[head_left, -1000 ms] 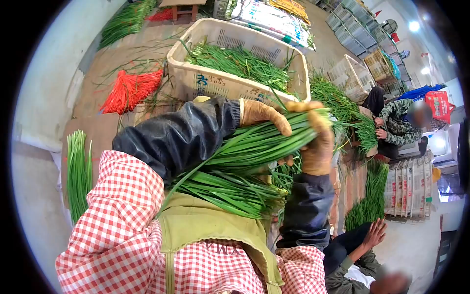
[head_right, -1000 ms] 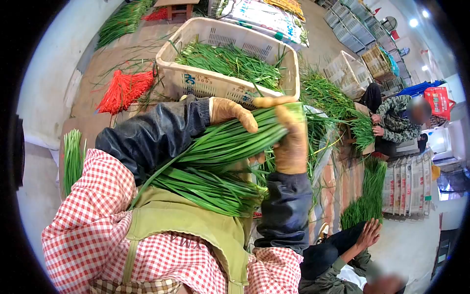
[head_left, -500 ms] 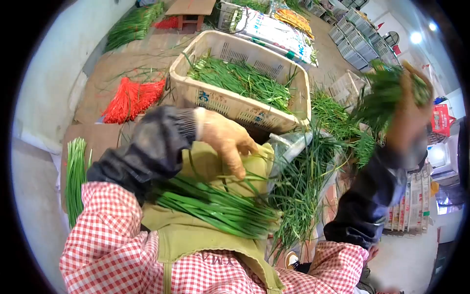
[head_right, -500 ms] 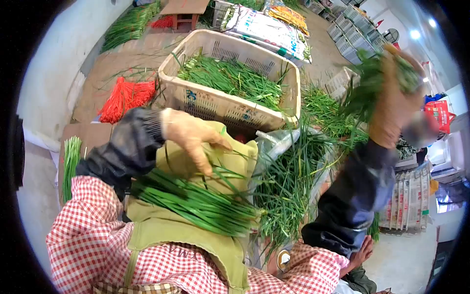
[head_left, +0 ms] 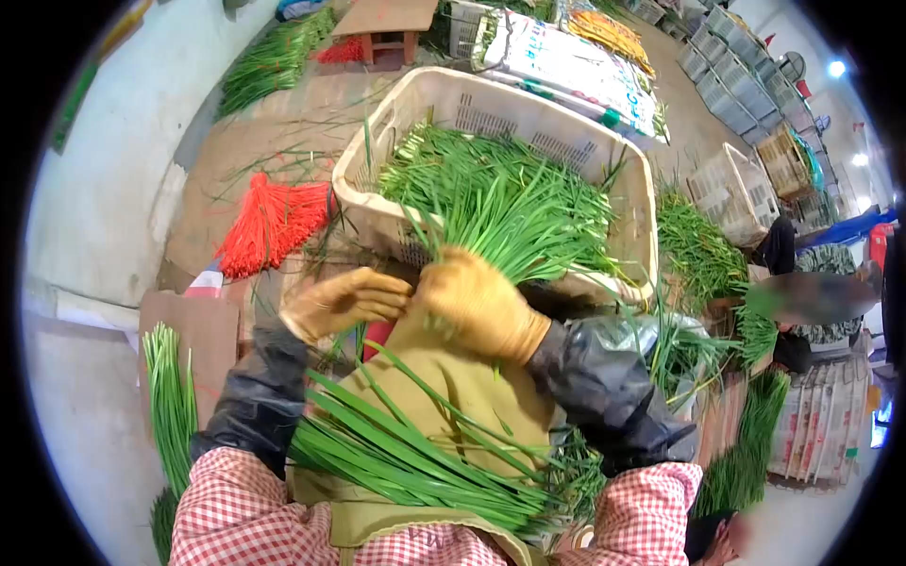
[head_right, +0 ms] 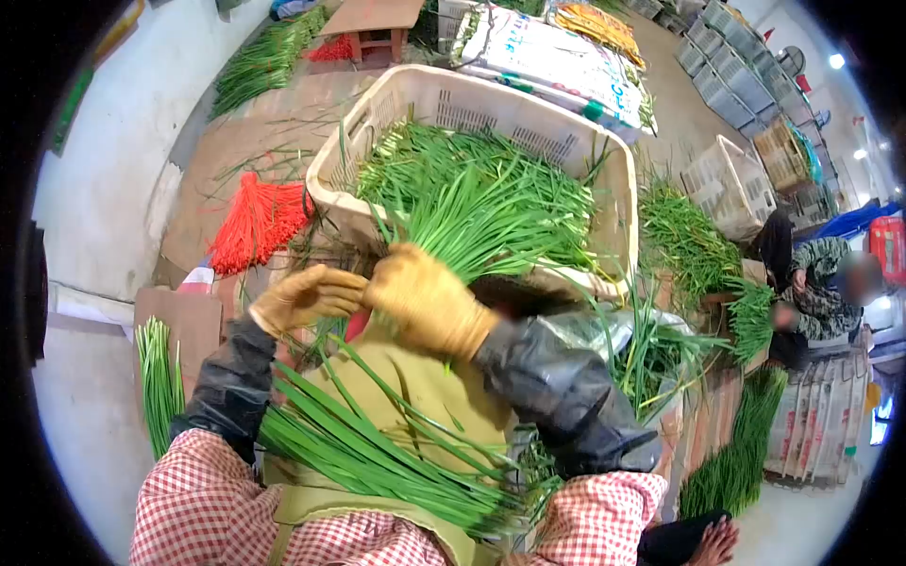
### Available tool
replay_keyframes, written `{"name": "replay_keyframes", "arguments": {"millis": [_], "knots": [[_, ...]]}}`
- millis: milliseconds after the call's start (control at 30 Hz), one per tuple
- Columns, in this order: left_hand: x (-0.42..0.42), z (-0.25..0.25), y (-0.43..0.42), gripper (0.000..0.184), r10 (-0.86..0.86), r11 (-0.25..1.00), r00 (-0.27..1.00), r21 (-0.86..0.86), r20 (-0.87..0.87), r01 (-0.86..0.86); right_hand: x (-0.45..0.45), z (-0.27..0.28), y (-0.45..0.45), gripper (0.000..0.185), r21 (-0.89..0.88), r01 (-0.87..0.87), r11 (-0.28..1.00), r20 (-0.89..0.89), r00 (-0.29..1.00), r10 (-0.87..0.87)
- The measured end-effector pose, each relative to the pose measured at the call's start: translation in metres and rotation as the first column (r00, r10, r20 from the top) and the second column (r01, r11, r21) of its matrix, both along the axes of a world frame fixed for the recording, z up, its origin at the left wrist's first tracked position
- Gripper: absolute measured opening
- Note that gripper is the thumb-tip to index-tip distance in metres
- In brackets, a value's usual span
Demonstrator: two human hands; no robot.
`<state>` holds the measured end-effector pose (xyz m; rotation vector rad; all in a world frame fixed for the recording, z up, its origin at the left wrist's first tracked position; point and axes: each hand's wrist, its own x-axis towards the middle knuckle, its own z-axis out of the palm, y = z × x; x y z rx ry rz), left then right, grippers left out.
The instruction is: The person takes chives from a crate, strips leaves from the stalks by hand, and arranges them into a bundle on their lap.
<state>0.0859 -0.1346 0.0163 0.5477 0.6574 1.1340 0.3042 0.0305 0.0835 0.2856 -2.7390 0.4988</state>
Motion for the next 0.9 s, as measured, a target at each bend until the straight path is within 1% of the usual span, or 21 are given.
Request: {"name": "replay_keyframes", "arguments": {"millis": [33,67,133,167,200,233,300,333,367,433,467,500,533,567,633,700,733,800,833,867,900], "knots": [[0.01,-0.017,0.014,0.056,-0.051,0.994,0.98,-0.083,0.195,0.068,-0.004,0.007,-0.013,0.028,0.135,-0.082,0.987,0.104,0.992,0.068],[0.012,-0.043,0.029,0.057,-0.173,0.985,0.882,0.073,0.439,0.156,-0.007,0.013,-0.026,0.024,0.234,-0.133,0.963,0.036,0.991,0.128],[0.035,-0.006,0.046,0.053,-0.015,0.999,0.968,0.041,0.251,0.005,-0.005,0.014,-0.055,0.022,0.378,-0.192,0.905,-0.013,0.977,0.213],[0.036,0.005,0.053,0.048,0.077,0.996,0.971,-0.053,0.228,-0.067,-0.005,0.015,-0.061,0.023,0.384,-0.194,0.903,-0.133,0.956,0.262],[0.037,0.015,0.059,0.044,0.168,0.98,0.966,-0.142,0.195,-0.142,-0.003,0.015,-0.067,0.024,0.392,-0.19,0.9,-0.148,0.953,0.265],[0.033,0.015,0.067,0.043,0.116,0.993,0.941,-0.07,0.319,-0.099,0.0,0.016,-0.072,0.024,0.398,-0.183,0.899,-0.16,0.951,0.265],[0.028,0.022,0.072,0.043,0.192,0.98,0.954,-0.091,0.23,-0.175,0.006,0.023,-0.075,0.023,0.431,-0.19,0.882,-0.156,0.947,0.28],[0.026,0.045,0.076,0.044,0.162,0.987,0.952,-0.045,0.261,-0.156,0.009,0.029,-0.076,0.023,0.452,-0.189,0.872,-0.15,0.947,0.283],[0.027,0.062,0.077,0.041,0.258,0.966,0.945,-0.04,0.2,-0.256,0.012,0.036,-0.077,0.022,0.472,-0.189,0.861,-0.143,0.947,0.286],[0.009,0.08,0.086,0.042,0.23,0.972,0.96,0.013,0.157,-0.235,0.017,0.059,-0.078,0.023,0.46,-0.143,0.876,-0.129,0.966,0.225],[0.002,0.09,0.091,0.046,0.182,0.983,0.982,-0.032,0.056,-0.181,0.021,0.074,-0.069,0.021,0.425,-0.083,0.901,-0.182,0.968,0.175],[-0.001,0.098,0.086,0.054,0.238,0.968,0.95,-0.025,-0.204,-0.248,0.028,0.099,-0.063,0.021,0.366,0.018,0.93,-0.207,0.976,0.063],[-0.004,0.107,0.081,0.062,0.255,0.953,0.853,-0.029,-0.455,-0.3,0.032,0.112,-0.05,0.024,0.416,0.11,0.903,-0.145,0.988,-0.054],[-0.014,0.088,0.083,0.067,0.321,0.905,0.676,0.004,-0.663,-0.426,0.038,0.119,-0.034,0.027,0.421,0.203,0.884,-0.217,0.969,-0.119],[0.01,0.103,0.066,0.077,0.375,0.902,0.695,0.067,-0.614,-0.427,0.048,0.135,-0.014,0.029,0.369,0.342,0.864,-0.359,0.91,-0.207],[0.046,0.132,0.058,0.093,0.049,0.998,0.896,-0.017,-0.442,-0.063,0.054,0.146,-0.004,0.028,0.392,0.384,0.836,-0.373,0.897,-0.237],[0.071,0.143,0.062,0.097,-0.145,0.989,0.961,-0.016,-0.235,0.145,0.057,0.148,0.001,0.028,0.394,0.393,0.831,-0.379,0.893,-0.243],[0.109,0.137,0.08,0.092,-0.418,0.908,0.89,0.09,0.181,0.408,0.061,0.142,0.01,0.041,0.497,0.362,0.788,-0.272,0.928,-0.255],[0.129,0.136,0.087,0.092,-0.42,0.907,0.89,0.086,0.178,0.412,0.063,0.135,0.01,0.041,0.494,0.367,0.788,-0.276,0.926,-0.259],[0.149,0.132,0.093,0.088,-0.208,0.978,0.921,0.088,0.33,0.19,0.068,0.125,0.009,0.043,0.516,0.337,0.787,-0.258,0.938,-0.232],[0.162,0.127,0.097,0.084,0.009,0.998,0.883,0.051,0.469,-0.037,0.074,0.114,0.008,0.045,0.535,0.31,0.786,-0.24,0.948,-0.211]]}}
